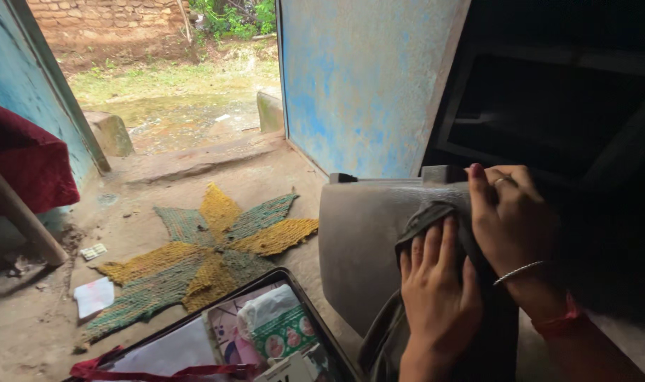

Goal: The person cleans a suitcase by hand using a dark cloth, wiping both the inner base and the outer shell.

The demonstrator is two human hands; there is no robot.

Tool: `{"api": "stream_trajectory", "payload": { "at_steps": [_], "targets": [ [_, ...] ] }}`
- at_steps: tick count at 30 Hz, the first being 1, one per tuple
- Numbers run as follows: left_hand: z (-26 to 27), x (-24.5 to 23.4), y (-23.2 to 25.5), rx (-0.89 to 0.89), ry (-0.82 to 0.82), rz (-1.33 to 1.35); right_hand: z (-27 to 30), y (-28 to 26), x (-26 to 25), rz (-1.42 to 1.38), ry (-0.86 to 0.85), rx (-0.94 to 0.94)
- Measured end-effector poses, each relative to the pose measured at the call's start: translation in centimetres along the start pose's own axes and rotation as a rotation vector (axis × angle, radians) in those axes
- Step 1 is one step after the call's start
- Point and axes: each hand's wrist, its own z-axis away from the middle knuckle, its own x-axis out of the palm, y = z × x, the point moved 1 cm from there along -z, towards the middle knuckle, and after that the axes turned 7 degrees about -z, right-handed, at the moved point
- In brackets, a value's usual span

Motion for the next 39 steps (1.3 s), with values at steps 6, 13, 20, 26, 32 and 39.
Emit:
{"api": "stream_trajectory", "payload": {
  "at_steps": [6, 13, 20, 26, 32, 39],
  "targets": [
    [-1.3, 0.3, -10.7, -0.362, 0.015, 0.159, 0.7, -1.1, 0.5, -0.106, -0.009, -0.014],
    [8.0, 4.8, -14.9, -0.434, 0.195, 0.157, 0.1, -1.5, 0.7, -0.034, -0.014, -0.066],
    [2.0, -1.6, -0.9, 0.04, -0.026, -0.097, -0.6, -4.9, 0.2, -0.135, 0.001, -0.08],
    [-1.0, -0.4, -12.0, -0.299, 0.154, 0.313, 0.0, -4.3, 0.4, -0.277, -0.047, -0.062],
    [6.1, 4.0, -16.0, -0.546, 0.24, 0.509, -0.6, -1.5, 0.7, -0.265, -0.047, 0.025],
    [-0.4, 0.5, -2.8, -0.008, -0.031, -0.007, -0.1, -2.5, 0.2, -0.299, -0.024, -0.141]
  ]
}}
